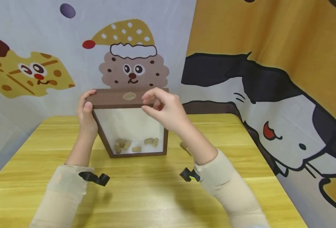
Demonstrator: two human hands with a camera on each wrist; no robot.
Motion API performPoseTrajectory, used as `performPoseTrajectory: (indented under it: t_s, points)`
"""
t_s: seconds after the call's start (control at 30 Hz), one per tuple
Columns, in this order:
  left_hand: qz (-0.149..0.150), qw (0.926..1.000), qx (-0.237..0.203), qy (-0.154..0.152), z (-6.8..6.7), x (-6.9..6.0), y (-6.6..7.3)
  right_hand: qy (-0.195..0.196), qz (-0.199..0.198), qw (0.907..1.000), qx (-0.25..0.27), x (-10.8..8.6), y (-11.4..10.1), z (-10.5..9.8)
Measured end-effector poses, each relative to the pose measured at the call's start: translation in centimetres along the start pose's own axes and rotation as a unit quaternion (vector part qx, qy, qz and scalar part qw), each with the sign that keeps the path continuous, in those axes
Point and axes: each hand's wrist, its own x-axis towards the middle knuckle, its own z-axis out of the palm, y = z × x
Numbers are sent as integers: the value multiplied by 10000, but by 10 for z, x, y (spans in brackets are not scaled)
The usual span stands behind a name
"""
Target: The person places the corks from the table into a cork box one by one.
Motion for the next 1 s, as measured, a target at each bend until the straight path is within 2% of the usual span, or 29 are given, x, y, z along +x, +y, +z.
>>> performPoseTrajectory:
  t_s: [0.1, 0.17, 0.23, 0.37, 0.5, 0.63, 0.73, 1.0]
  points:
    - [-4, 10000, 44, 3, 0, 0, 0, 143, -375, 9991, 108, -16, 6, -5]
    - [-5, 10000, 44, 4, 0, 1, 1, 192, -476, 9985, 181, -26, 13, -8]
    - [-4, 10000, 21, 4, -1, 1, 0, 215, -417, 9987, 192, -36, 21, -10]
    - [19, 10000, 5, -5, -1, 2, 0, 218, -143, 9996, 94, -56, 41, -15]
    - [32, 10000, 36, -5, -1, 1, 0, 168, 308, 9993, -152, -76, 65, -21]
    - [6, 10000, 28, 9, -1, 1, 1, 11, 886, 9953, -381, -97, 92, -31]
    - [-14, 10000, -24, 13, -1, 1, 1, -97, 1170, 9916, -550, -111, 115, -39]
    - [39, 10000, 45, -18, -1, 1, -2, -419, 1533, 9804, -1163, -139, 170, -60]
